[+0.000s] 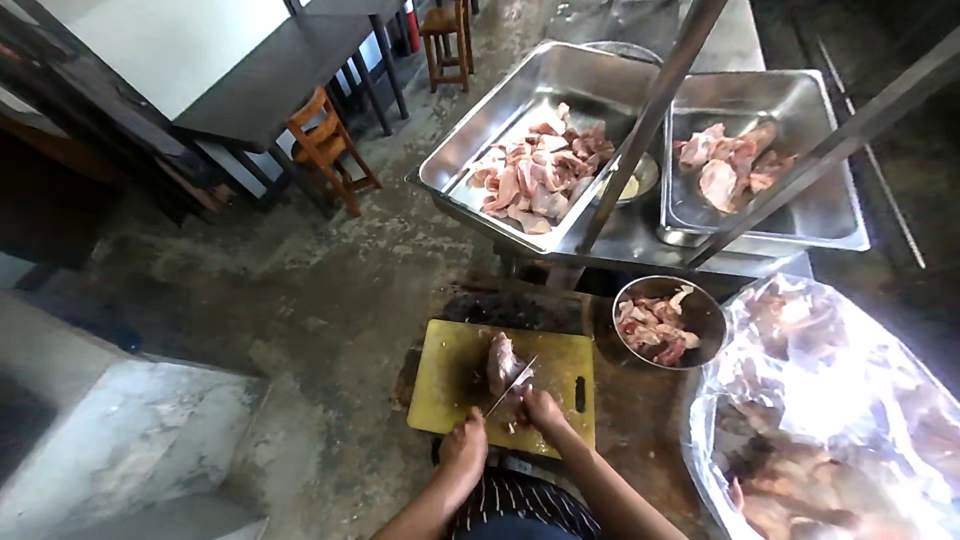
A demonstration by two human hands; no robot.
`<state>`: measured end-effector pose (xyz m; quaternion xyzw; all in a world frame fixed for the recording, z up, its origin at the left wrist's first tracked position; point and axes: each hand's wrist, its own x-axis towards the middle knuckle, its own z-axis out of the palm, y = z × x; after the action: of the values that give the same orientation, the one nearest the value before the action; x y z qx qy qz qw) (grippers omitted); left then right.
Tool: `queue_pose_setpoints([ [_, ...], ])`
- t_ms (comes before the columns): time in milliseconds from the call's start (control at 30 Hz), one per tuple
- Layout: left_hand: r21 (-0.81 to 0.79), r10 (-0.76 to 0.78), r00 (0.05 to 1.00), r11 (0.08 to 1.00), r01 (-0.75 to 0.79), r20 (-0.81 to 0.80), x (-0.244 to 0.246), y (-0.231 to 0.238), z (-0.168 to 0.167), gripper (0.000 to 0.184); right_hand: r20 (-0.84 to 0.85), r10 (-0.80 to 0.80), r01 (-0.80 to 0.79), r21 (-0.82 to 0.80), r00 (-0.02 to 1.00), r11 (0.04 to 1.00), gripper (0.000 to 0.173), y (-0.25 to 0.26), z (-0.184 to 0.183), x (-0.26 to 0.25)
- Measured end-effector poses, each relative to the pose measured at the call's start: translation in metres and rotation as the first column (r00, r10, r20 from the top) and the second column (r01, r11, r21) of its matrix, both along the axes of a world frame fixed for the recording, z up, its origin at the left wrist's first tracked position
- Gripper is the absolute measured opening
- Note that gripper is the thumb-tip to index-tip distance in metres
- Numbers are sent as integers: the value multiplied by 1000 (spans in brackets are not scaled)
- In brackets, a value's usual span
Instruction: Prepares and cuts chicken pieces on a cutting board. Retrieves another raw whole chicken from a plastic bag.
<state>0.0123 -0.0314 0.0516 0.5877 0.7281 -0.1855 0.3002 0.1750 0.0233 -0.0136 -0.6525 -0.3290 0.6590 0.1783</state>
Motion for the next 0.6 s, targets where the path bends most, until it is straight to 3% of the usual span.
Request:
queue_pose_setpoints([
  [200, 2, -77, 997, 997, 77, 16, 20, 41, -7, 41, 209, 293, -302, 10, 933, 953, 42, 0, 19, 0],
  [333, 15, -98, 995, 995, 98, 34, 24, 60, -22, 43, 202, 292, -309, 57, 935, 949, 42, -4, 17, 6],
  [467, 65, -118, 977, 992, 108, 176, -1, 67, -45, 47, -43, 99, -99, 4, 994, 995, 41, -14, 4, 14],
  [533, 50, -115, 963, 993, 106, 245, -9, 72, -46, 52, -222, -81, 61, -95, 972, 994, 39, -17, -4, 22],
  [600, 41, -108, 958, 994, 101, 267, -10, 71, -44, 52, -290, -198, 159, -151, 936, 976, 35, -20, -19, 28],
])
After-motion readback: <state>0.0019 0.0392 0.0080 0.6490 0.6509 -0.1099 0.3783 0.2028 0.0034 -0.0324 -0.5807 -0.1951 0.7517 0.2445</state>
